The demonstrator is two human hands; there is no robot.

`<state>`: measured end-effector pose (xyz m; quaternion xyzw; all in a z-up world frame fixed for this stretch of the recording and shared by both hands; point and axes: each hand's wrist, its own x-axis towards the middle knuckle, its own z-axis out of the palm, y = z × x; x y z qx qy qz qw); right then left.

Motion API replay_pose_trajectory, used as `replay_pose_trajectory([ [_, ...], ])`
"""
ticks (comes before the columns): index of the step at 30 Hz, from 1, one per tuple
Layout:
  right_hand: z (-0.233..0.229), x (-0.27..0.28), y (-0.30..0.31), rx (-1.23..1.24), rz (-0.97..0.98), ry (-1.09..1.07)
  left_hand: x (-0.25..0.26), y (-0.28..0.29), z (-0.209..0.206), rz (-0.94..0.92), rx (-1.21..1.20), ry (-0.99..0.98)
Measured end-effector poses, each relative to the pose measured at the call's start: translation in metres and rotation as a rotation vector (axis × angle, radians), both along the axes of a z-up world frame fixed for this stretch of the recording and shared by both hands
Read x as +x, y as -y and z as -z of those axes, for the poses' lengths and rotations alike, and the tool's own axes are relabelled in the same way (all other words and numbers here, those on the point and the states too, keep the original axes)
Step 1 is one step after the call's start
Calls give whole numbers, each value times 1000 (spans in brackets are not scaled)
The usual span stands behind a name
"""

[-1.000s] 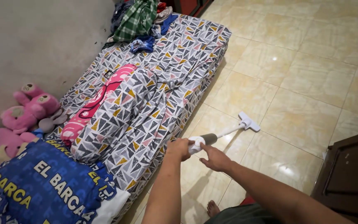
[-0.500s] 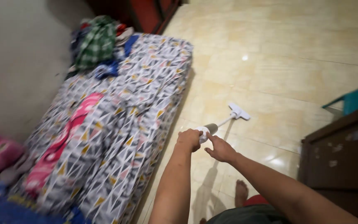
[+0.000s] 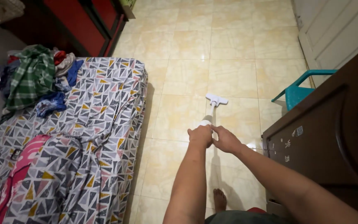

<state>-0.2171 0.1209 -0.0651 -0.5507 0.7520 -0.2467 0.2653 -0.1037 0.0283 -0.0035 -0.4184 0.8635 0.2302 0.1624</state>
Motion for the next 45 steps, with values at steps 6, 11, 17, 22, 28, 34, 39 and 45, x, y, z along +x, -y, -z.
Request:
replay_pose_trajectory([
  [6, 1, 14, -9, 36, 6, -2, 21, -7, -6, -15, 29, 20],
  [11, -17, 72, -14, 146, -77, 26, 90, -13, -13, -101, 82, 91],
  [17, -10, 170, -28, 103, -235, -6, 208, -38, -27, -170, 98, 60],
  [22, -10, 272, -50, 86, -366, -14, 330, -59, -40, -231, 116, 26],
  [28, -21, 383, -84, -11, -473, 107, 442, -73, -67, -286, 158, 123],
  [34, -40, 413, -103, 66, -504, 151, 470, -80, -93, -279, 159, 151],
  [39, -44, 380, -94, 59, -457, 98, 428, -70, -88, -174, 73, 137],
  [45, -37, 301, -82, 66, -270, 110, 326, -41, -71, -41, 19, 121],
])
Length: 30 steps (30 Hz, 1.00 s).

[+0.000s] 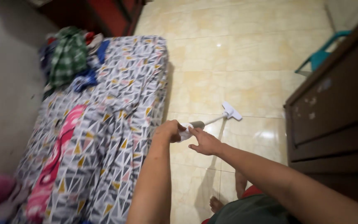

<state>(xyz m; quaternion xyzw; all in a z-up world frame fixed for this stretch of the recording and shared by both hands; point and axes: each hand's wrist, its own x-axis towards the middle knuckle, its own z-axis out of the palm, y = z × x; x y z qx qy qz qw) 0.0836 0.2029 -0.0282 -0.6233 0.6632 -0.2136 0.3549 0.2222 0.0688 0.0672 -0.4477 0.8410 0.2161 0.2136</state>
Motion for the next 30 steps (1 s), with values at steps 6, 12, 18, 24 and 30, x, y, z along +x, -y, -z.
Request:
replay_pose_trajectory([
  [6, 18, -108, 13, -39, 170, -41, -125, 28, 47, 89, 53, -84],
  [12, 8, -213, 22, 22, 349, -88, -257, 16, 55, 166, -11, -19],
  [18, 15, -278, 20, 42, 428, -119, -327, -14, 59, 126, -54, -65],
  [24, 26, -272, 22, -53, 394, -111, -313, -15, 54, 87, -36, -66],
  [30, 26, -208, 35, -5, 313, -78, -238, 0, 40, 28, -32, -17],
])
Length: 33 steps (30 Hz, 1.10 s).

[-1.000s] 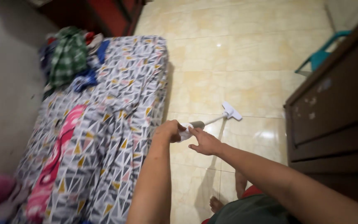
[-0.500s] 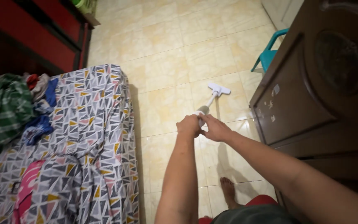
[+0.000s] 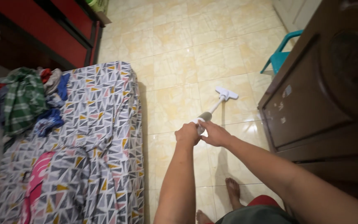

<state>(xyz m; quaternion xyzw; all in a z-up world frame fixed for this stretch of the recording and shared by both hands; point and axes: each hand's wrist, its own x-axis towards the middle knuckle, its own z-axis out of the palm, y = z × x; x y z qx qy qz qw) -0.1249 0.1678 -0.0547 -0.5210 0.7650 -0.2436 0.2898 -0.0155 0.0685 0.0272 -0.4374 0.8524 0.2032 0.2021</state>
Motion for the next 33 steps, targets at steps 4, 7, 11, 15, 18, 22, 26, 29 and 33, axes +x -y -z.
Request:
replay_pose_trajectory([
  [4, 3, 70, 9, 27, -56, 6, 77, 13, -9, -31, -2, 46],
  [7, 7, 131, 12, -20, -166, 32, 153, 24, -13, -56, 11, 47],
  [11, 12, 218, 15, -95, -309, 28, 263, 36, -16, -52, 23, 40],
  [15, -3, 297, 6, -40, -418, 98, 351, 41, -36, -32, -2, 103],
  [18, -12, 340, 1, -76, -460, 141, 391, 49, -51, 4, -4, 129],
  [22, -13, 352, -11, -33, -439, 176, 390, 45, -44, 9, -21, 124],
  [26, 4, 318, -13, -63, -333, 107, 342, 38, -22, 86, -67, 64],
  [29, 12, 273, -18, -93, -221, 57, 292, 33, -4, 159, -50, 35],
  [33, 5, 206, -31, 11, -29, 4, 205, 17, 31, 364, -27, -2],
])
